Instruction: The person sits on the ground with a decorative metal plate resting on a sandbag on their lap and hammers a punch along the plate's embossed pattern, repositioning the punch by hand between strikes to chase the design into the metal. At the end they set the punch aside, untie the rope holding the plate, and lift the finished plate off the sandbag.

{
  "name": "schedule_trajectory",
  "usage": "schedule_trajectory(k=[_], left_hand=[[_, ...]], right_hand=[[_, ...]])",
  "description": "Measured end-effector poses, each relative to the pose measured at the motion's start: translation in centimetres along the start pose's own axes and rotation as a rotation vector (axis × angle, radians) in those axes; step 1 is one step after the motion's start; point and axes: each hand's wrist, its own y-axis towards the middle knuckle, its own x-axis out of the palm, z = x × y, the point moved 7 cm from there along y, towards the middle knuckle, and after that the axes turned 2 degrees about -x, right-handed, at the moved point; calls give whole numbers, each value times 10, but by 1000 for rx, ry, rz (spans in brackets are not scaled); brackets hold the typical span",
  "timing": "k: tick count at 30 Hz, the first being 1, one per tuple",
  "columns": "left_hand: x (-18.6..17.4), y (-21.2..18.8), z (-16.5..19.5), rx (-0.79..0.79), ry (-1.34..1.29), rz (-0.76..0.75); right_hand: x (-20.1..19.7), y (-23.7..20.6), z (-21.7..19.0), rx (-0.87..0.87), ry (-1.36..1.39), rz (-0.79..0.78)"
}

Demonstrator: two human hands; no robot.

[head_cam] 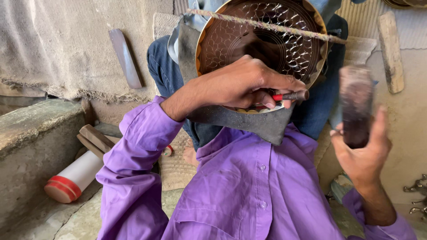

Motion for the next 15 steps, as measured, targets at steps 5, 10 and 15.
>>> schedule_trajectory(k=[5,10,15], left_hand=[[-2,1,4,98,-30,-39],[-1,-1,6,71,-5,-27],[-2,-14,7,-106,53,144]], right_hand=[[-5,-7,9,-10,316,146],[2,20,-26,-206,-209,47],[2,56,-58,-297,-399,-91]])
